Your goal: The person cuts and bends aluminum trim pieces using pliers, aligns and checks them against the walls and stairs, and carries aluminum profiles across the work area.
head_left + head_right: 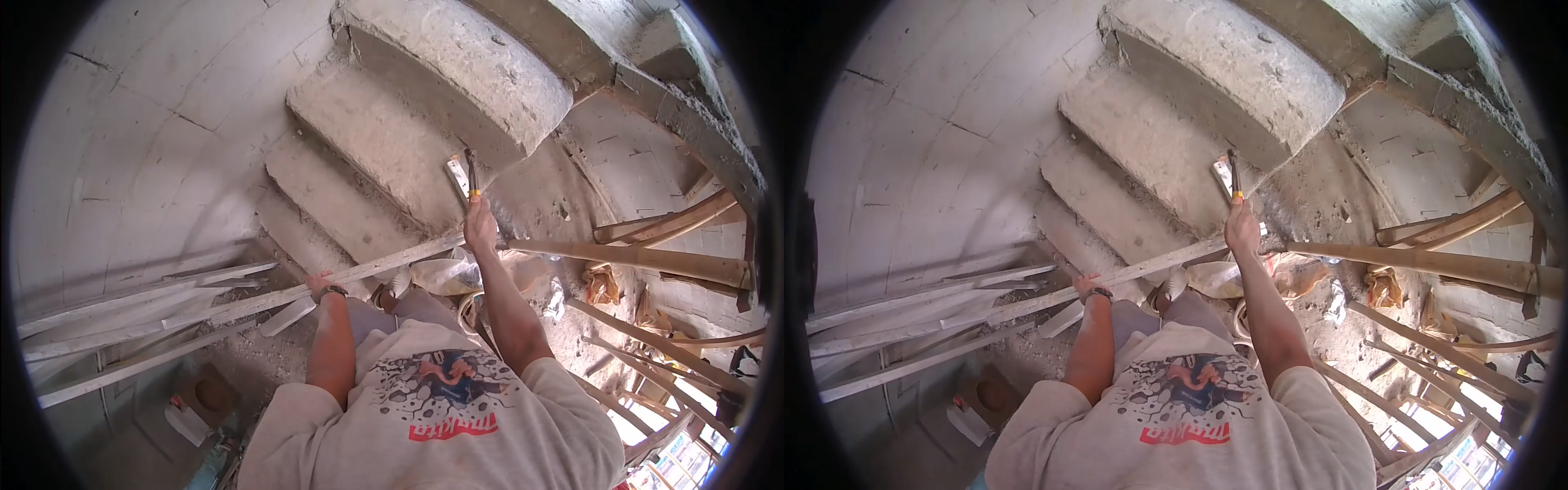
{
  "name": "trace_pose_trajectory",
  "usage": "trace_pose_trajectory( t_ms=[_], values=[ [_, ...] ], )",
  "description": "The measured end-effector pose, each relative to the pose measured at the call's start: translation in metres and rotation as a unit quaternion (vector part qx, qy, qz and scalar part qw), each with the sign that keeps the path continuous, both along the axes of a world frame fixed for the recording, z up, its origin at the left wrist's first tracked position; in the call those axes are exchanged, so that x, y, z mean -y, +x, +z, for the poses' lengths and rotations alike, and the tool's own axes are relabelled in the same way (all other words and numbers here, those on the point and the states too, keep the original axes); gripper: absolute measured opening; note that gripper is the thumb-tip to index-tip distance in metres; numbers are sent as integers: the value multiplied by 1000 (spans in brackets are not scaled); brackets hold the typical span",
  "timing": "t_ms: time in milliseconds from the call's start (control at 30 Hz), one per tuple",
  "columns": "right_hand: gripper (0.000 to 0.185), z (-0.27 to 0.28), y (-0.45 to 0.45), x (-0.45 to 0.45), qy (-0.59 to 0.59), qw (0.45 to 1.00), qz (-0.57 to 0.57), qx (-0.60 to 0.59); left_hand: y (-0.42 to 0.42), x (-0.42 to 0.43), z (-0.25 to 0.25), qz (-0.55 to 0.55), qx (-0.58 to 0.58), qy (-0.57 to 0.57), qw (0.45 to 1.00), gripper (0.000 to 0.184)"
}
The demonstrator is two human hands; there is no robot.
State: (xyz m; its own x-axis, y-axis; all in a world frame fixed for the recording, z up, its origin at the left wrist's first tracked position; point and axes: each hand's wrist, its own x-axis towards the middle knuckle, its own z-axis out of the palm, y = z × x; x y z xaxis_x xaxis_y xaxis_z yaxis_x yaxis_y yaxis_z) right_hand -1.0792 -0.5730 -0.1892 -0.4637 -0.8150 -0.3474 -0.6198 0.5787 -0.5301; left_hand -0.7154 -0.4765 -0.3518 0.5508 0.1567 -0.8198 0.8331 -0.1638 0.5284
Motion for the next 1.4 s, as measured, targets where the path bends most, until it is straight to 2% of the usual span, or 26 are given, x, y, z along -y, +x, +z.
trace_pose_trajectory(
  t_ms=[100, 267, 433, 533, 633, 733, 933, 1000, 1067, 1133, 1167, 1233, 1367, 1400],
  values=[
    [56, 4, 4, -1, 1, 1000, 6, -6, 0, 2, 8, -17, -11, 14, 1000, 42],
    [55, -49, -8, -14, 96, 993, 52, -47, -10, 11, 39, -57, -6, 43, 997, 42],
    [54, -15, 2, -19, 6, 999, 16, -37, -9, 7, 36, -30, -4, 36, 999, 48],
    [52, -23, 3, -22, 13, 999, -1, -45, -11, 8, 36, -23, 0, 30, 999, 51],
    [52, -45, -9, -19, 85, 992, 59, -74, -8, 7, 27, -28, -4, 16, 999, 51],
    [55, -30, -7, -23, 49, 997, 29, -45, -3, 4, 17, -31, -10, -2, 999, 51],
    [59, -31, -18, -15, 84, 994, 56, -47, 3, 11, 13, -21, -28, -35, 999, 50],
    [59, -35, -23, -13, 37, 999, 25, -30, 9, 22, 17, -52, 0, -73, 996, 48],
    [59, -48, -28, -29, 1, 1000, 2, -6, 15, 23, 32, -62, 42, -109, 991, 43],
    [59, -78, -43, -44, -39, 999, -21, 23, 14, 46, 86, -57, 94, -158, 981, 36],
    [51, -91, -46, -54, -102, 993, -36, 43, 19, 59, 106, -51, 112, -210, 970, 33],
    [46, -108, -55, -70, -112, 988, -64, 90, 36, 83, 143, -39, 148, -309, 939, 27],
    [41, -91, -45, -97, -91, 981, -102, 141, 32, 120, 271, -147, 261, -379, 875, 20],
    [39, -91, -42, -101, -83, 983, -96, 134, 31, 126, 290, -178, 282, -427, 840, 19]
  ],
)
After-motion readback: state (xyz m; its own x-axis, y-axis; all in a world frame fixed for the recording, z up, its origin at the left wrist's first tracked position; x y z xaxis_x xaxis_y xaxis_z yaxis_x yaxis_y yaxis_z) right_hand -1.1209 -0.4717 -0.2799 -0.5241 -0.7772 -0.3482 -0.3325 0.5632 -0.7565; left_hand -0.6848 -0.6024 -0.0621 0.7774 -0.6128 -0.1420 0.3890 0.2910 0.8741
